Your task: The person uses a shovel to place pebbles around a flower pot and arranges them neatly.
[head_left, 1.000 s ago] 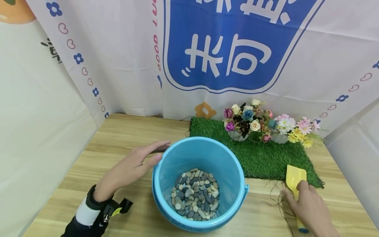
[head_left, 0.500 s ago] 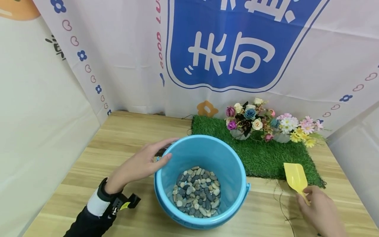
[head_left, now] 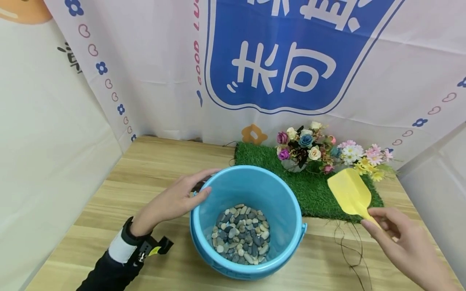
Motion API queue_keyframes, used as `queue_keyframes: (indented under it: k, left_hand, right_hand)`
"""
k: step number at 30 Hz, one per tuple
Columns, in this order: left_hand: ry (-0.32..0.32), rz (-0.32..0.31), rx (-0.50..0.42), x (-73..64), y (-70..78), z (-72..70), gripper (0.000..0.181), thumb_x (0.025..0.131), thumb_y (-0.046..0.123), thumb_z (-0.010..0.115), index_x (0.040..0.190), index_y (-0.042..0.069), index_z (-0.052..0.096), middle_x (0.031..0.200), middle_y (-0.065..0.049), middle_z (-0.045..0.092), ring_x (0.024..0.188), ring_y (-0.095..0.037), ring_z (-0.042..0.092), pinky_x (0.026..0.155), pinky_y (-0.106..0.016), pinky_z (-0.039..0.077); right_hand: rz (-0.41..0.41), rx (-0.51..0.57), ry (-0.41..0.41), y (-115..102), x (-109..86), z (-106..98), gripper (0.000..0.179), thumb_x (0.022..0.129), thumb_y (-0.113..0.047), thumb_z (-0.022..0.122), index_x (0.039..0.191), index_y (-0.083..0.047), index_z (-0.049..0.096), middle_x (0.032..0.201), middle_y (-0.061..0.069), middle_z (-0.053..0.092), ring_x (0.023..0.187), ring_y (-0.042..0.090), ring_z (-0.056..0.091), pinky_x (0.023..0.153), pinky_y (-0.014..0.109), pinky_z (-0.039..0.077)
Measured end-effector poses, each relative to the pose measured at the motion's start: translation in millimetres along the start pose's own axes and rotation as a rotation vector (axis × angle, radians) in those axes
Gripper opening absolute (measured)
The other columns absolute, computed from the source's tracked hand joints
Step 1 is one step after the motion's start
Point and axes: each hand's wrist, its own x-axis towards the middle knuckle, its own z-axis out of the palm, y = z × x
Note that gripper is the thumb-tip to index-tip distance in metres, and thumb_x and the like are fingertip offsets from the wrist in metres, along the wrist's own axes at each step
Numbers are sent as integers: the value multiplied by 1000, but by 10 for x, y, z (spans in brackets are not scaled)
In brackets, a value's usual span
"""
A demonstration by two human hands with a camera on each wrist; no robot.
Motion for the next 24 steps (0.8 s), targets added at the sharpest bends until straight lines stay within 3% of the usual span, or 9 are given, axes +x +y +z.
queue_keyframes:
  k: [2,6,13,16,20,24]
  left_hand:
    - [-2,-7,-3,2,-6,6,50,108,14,49,156,7,39,126,-19,64,83,-16,73,63,-31,62]
    - [4,-14,-12,1,-18,13,49,108,14,49,156,7,39,128,-20,62,85,-19,73,62,-32,62]
    - [23,11,-9,5,-18,19,49,107,13,50,155,7,41,132,-21,61,91,-19,73,63,-31,62]
    - [30,17,-2,2,-20,22,49,107,12,51,155,6,41,131,-21,61,91,-19,73,63,-30,62]
    - [36,22,11,0,-28,25,49,107,12,51,154,5,42,131,-21,62,93,-21,72,64,-29,62]
    - [41,30,24,6,-34,26,49,106,11,51,154,6,42,132,-20,61,94,-21,72,64,-28,62]
  right_hand:
    - [-105,44,13,-128,82,-48,30,85,6,78,111,-7,70,79,-6,60,63,6,53,49,20,38]
    - [-195,29,-53,-455,250,-131,37,85,4,79,114,-17,70,86,-11,66,67,5,61,54,15,45]
    - [-423,12,-184,-926,514,-91,40,82,-1,83,114,-19,70,80,-19,54,57,-2,40,49,14,35]
    - [-485,21,-261,-1082,617,-34,38,83,-3,82,115,-19,70,81,-21,54,57,-4,39,49,14,37]
    - [-504,11,-400,-1266,730,49,30,89,-8,79,115,-19,69,82,-20,55,57,-4,40,47,17,39]
    - [-466,-19,-539,-1403,837,143,20,96,-15,73,115,-16,71,86,-16,60,55,-3,40,45,20,37]
